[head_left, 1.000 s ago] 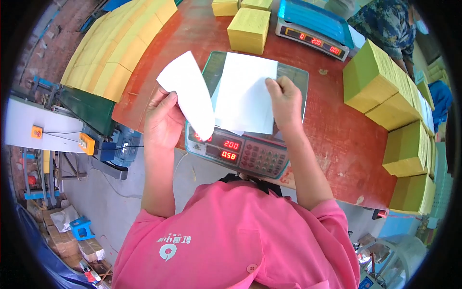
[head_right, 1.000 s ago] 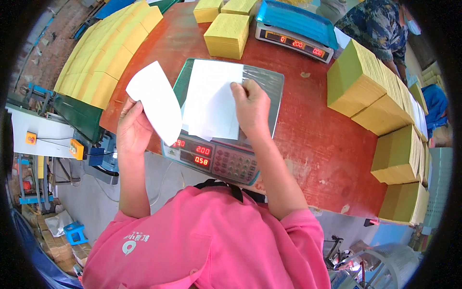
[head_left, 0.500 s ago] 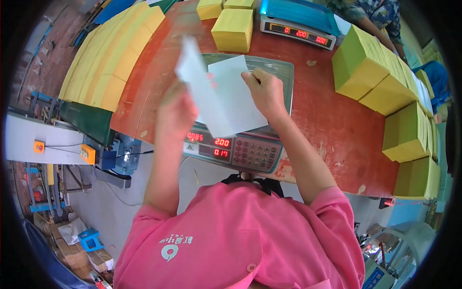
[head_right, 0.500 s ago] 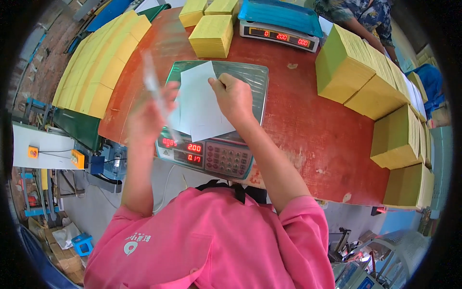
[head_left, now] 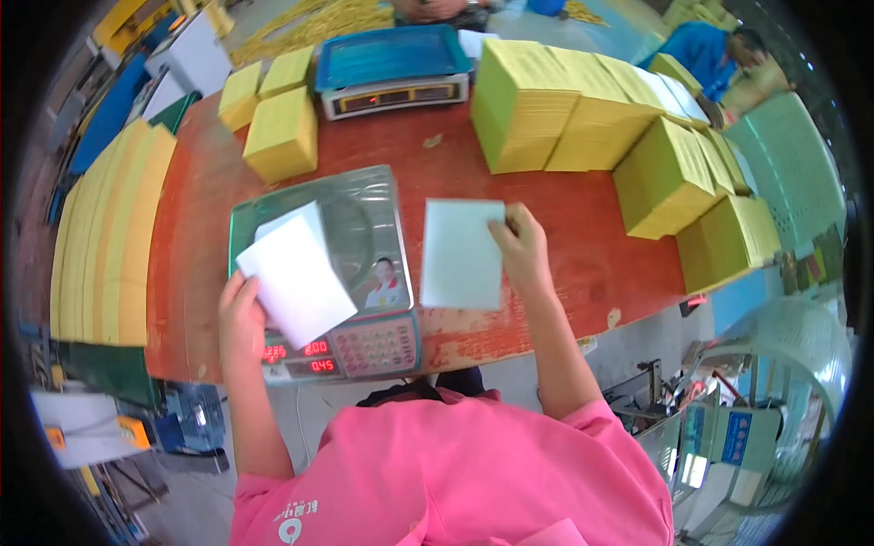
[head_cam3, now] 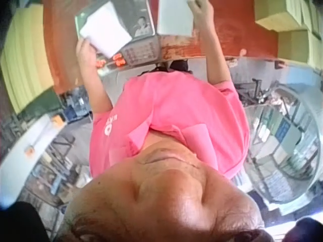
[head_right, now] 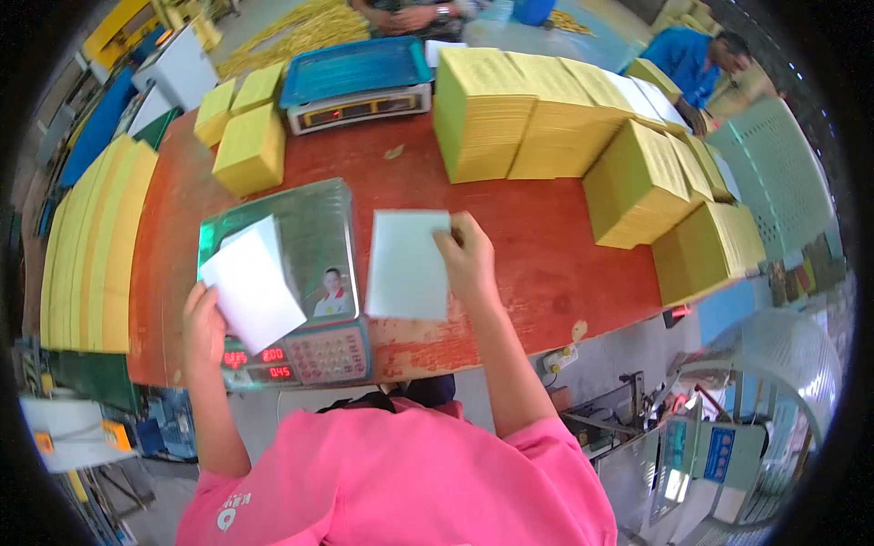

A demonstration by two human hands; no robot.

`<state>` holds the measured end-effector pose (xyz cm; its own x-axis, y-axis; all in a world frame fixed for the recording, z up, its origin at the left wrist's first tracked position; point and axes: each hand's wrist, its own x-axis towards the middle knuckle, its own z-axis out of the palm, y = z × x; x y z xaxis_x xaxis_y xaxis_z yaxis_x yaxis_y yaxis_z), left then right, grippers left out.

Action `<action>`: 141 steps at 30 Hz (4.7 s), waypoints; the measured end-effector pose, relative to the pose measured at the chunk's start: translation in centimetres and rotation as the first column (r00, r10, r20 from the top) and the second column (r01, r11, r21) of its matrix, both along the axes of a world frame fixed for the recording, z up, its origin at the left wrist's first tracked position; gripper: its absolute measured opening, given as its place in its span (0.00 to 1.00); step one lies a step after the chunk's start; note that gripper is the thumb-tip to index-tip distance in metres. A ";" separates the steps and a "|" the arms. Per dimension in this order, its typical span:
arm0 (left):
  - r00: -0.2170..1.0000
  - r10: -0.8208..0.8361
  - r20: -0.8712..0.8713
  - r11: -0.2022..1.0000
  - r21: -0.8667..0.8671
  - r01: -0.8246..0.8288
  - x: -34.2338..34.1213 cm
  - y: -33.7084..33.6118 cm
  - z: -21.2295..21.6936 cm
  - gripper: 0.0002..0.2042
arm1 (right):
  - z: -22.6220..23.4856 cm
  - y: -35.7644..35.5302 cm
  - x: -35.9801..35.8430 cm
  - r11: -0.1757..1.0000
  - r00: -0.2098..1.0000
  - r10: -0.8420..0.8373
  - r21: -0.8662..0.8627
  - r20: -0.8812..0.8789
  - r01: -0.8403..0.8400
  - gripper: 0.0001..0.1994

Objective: Binding, weighing, and stacking yellow paper-like bundles using industrial machinery and scales.

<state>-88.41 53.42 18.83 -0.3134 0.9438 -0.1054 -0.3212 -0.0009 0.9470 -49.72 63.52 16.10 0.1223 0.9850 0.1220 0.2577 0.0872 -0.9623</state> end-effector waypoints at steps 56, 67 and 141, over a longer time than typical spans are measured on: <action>-0.053 0.092 -0.994 0.646 0.019 0.763 69.0 30.7 7.6 0.17 | -7.9 0.5 41.8 0.910 0.923 -0.306 0.215 -0.233 0.355 0.10; 0.034 0.031 -0.999 0.322 0.042 0.946 58.4 15.5 8.8 0.17 | -7.8 -15.1 37.9 0.952 0.665 -0.294 -0.275 -0.686 0.137 0.10; 0.844 -0.528 0.091 0.845 -0.046 0.533 33.4 7.8 -8.2 0.26 | -0.6 -8.3 25.2 0.912 0.745 -0.385 -0.346 -0.544 0.219 0.21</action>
